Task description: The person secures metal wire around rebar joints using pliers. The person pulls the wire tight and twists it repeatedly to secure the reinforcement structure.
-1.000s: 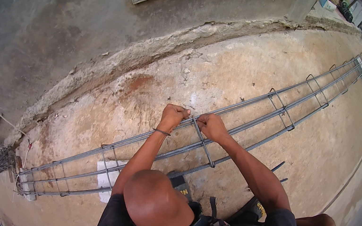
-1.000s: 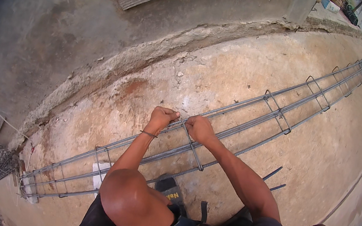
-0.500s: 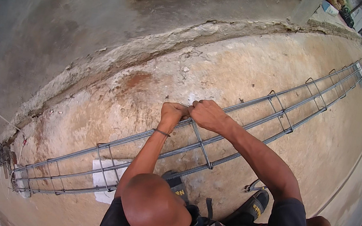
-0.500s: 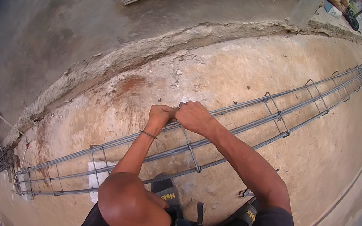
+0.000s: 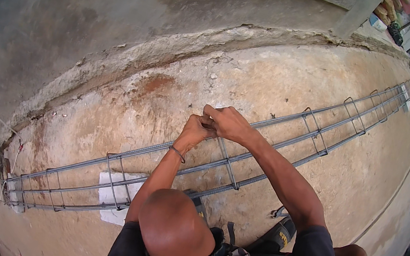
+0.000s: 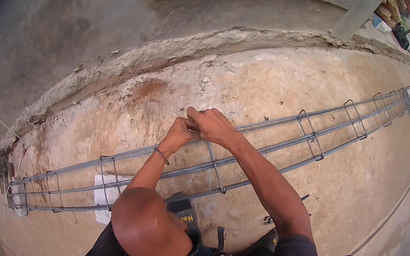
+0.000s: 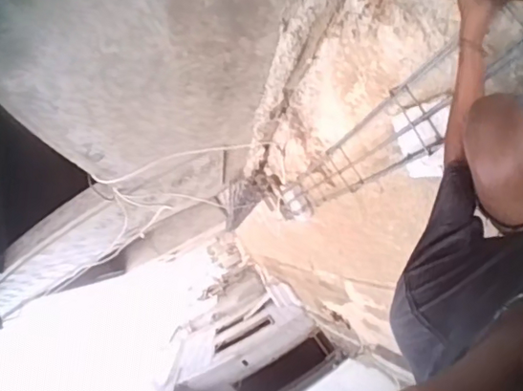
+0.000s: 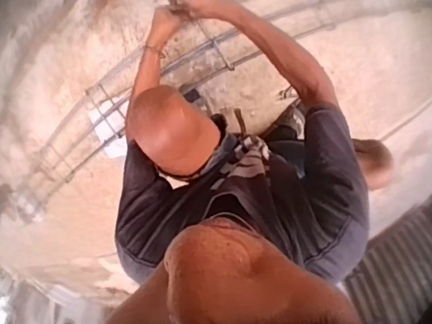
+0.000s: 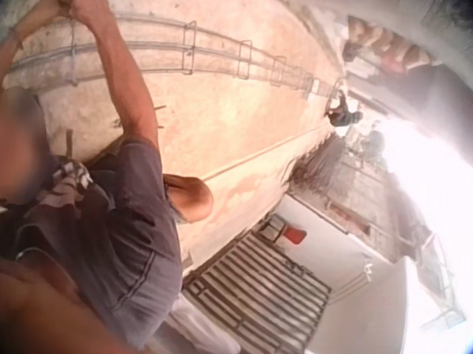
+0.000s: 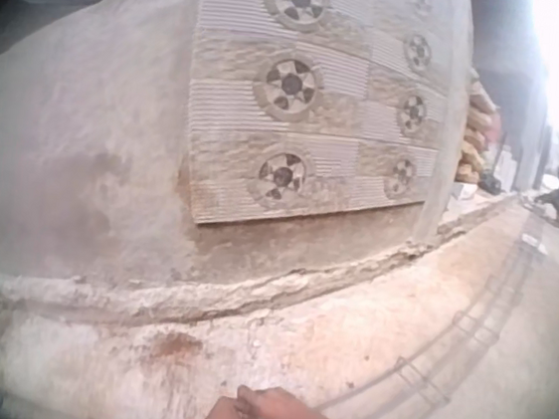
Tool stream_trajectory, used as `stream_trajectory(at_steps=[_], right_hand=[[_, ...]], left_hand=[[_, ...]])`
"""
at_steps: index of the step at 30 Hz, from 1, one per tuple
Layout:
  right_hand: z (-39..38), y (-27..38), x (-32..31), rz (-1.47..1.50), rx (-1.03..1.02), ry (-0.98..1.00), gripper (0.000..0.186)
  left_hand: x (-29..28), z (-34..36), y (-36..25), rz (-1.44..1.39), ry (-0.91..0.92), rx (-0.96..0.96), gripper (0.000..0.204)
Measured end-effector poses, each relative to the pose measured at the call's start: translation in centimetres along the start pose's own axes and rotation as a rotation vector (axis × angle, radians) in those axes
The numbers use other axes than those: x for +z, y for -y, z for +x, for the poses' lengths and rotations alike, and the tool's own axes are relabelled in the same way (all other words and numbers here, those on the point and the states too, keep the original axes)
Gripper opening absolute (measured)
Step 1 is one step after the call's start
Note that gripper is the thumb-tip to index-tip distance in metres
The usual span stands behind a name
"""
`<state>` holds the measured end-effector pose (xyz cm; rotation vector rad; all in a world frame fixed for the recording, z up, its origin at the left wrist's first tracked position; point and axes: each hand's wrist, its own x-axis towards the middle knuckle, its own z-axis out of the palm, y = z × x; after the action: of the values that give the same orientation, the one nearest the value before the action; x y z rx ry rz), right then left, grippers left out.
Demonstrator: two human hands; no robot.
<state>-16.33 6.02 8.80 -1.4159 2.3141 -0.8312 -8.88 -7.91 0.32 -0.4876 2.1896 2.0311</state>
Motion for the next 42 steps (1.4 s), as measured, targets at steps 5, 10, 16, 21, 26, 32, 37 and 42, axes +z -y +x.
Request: stream_trajectory(at_steps=[5,10,16,21,26,32,37,42], right_hand=[[-0.8,-1.6,0.2,0.112,0.149,-0.108,0.031],[-1.4,-4.2,-1.7,0.142,0.169,-0.087,0.040],[-1.5,-3.4,0.3,0.093,0.237,0.026,0.018],[-3.1,-3.0,2.3,-0.269,0.099,-0.081,0.014],[-4.5,-0.7,3.8,-0.558,-0.058,-0.078,0.024],[0.7,0.0,2.0,-0.454,0.004,0.133,0.012],[5.6,-0.8,-1.0,-0.278,0.316,0.553,0.018],[6.2,-2.4,-2.0,0.026,0.523,0.587,0.019]], left_hand=[[1.9,0.8,1.1,0.149,-0.153,0.113,0.015],[2.2,0.2,0.0,0.177,-0.167,0.116,0.014],[0.0,1.4,0.5,0.078,0.005,0.003,0.018],[-0.3,1.7,0.8,-0.090,0.052,-0.092,0.015],[-0.8,3.0,0.0,-0.064,0.064,-0.105,0.012],[-1.9,5.0,-0.3,0.041,0.157,-0.249,0.006],[-0.7,1.5,0.8,0.167,0.044,0.005,0.014],[-0.5,0.7,-1.3,-0.101,0.185,-0.048,0.010]])
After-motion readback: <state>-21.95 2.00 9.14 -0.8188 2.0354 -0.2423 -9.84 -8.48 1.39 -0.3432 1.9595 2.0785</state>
